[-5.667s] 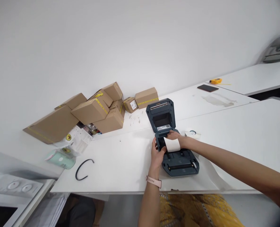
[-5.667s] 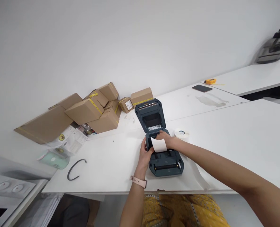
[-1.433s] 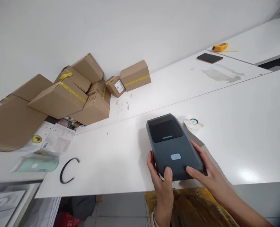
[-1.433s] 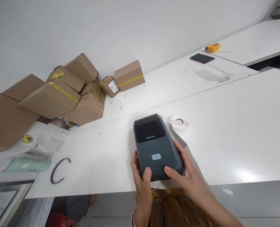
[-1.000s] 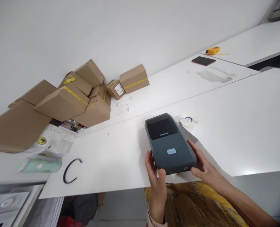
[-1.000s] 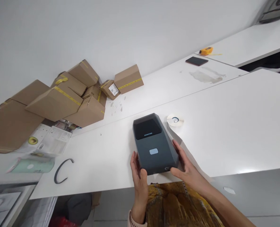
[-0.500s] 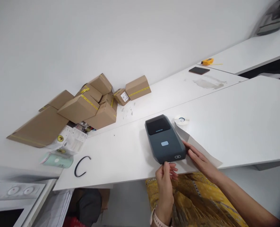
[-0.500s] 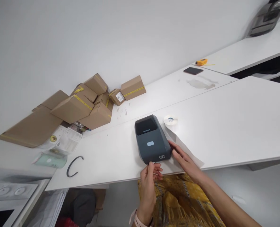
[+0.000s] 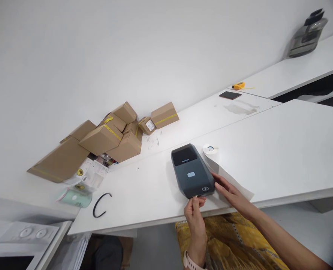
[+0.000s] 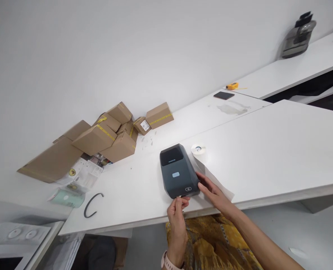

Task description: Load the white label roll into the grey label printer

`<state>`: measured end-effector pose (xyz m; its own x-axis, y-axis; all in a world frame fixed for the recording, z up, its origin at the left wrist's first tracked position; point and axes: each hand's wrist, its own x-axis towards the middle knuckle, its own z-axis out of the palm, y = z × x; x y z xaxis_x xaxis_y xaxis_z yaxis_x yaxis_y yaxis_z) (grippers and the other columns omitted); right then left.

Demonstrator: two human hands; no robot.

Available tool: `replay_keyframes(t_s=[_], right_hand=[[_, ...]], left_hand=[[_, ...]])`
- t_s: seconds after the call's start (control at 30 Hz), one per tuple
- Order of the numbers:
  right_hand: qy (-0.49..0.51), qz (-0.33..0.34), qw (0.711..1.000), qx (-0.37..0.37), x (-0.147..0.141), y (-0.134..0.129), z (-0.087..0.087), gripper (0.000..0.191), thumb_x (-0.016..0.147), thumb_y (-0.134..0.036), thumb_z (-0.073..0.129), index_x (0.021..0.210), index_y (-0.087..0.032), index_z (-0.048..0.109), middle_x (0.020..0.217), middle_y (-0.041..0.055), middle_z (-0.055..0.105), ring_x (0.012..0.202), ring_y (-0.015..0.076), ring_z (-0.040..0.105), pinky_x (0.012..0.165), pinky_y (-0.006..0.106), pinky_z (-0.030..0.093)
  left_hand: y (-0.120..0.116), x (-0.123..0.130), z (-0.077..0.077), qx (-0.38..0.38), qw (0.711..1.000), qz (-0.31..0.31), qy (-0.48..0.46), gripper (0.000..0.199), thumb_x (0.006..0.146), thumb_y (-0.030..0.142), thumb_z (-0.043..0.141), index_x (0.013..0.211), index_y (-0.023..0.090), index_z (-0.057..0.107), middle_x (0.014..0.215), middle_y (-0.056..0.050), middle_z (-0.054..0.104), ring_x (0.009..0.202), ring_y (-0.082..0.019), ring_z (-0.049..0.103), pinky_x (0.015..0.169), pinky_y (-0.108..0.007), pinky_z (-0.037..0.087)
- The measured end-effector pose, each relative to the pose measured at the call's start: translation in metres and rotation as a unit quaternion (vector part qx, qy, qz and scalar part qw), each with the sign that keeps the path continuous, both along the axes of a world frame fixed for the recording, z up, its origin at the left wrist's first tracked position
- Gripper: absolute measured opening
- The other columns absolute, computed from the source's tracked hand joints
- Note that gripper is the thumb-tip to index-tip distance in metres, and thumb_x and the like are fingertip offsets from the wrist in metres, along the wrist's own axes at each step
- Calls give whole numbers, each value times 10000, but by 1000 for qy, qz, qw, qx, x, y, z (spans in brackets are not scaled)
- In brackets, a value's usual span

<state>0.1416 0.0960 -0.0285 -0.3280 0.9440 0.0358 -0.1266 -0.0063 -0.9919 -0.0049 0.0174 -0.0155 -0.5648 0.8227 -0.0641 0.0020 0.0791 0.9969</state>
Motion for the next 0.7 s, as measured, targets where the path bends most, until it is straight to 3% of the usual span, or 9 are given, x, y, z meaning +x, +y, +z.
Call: replay_keyframes(t_s=[0.1,0.17,0.27,0.37,0.43,0.47,0.53,0.57,0.7], right_hand=[[-18,-28,999,5,-3,-4,-6,613,956,-598,534,1477,-281,474,1558,100,493,1428,290,470,1163,506,414],[-59,-89,993,52,-8,-8,-2,589,966,-563,530,1485,-299,446,1575,107,463,1427,303,466,1132,536,444],[-137,-151,953,223,-15,-6,19,385,971,-451,550,1327,-308,581,1545,96,482,1422,319,453,1106,565,451],[-205,-134,888,389,-24,4,45,216,963,-358,566,1137,-302,682,1476,77,560,1387,325,478,1069,561,465],[-256,-120,847,450,-30,13,52,247,957,-354,581,1172,-309,693,1481,70,569,1388,338,479,1056,570,461],[-279,-117,829,469,-32,17,52,274,954,-367,589,1203,-315,692,1489,66,566,1390,344,479,1060,580,450],[-313,-115,804,492,-35,22,47,315,946,-402,607,1243,-334,687,1508,55,554,1395,352,480,1083,597,415],[-322,-116,796,499,-36,24,43,333,940,-420,620,1257,-343,682,1516,49,546,1397,354,480,1098,602,396],[-337,-108,785,508,-35,26,29,456,900,-473,681,1342,-371,628,1543,29,518,1414,359,466,1146,605,337]], left_hand=[[-1,0,0,-2,1000,-5,-14,422,878,535,573,651,189,654,777,-96,729,839,-245,665,838,-361,499],[-6,-2,-1,-12,1000,-14,-14,396,879,501,567,635,198,642,811,-97,732,874,-252,666,849,-363,495],[-17,-12,-6,-23,1000,-13,-1,453,918,464,483,537,225,533,756,-72,690,819,-235,642,804,-346,485],[-24,-25,-5,-11,998,54,36,503,970,473,384,536,235,474,695,-52,626,743,-216,604,753,-338,481],[-23,-33,1,12,993,101,58,413,973,502,420,751,225,631,926,-74,699,903,-231,647,839,-343,502],[-21,-36,4,28,992,104,63,364,966,515,457,964,225,677,1136,-92,697,1059,-246,645,920,-349,503],[-15,-38,9,61,994,77,54,525,954,534,507,1388,239,521,1512,-115,505,1365,-269,510,1094,-369,444],[-11,-38,10,73,995,59,40,626,955,541,507,1498,246,402,1608,-116,391,1453,-272,421,1154,-381,401],[1,-35,8,83,996,10,-21,748,958,566,500,1592,264,245,1699,-107,210,1551,-284,252,1223,-422,334]])
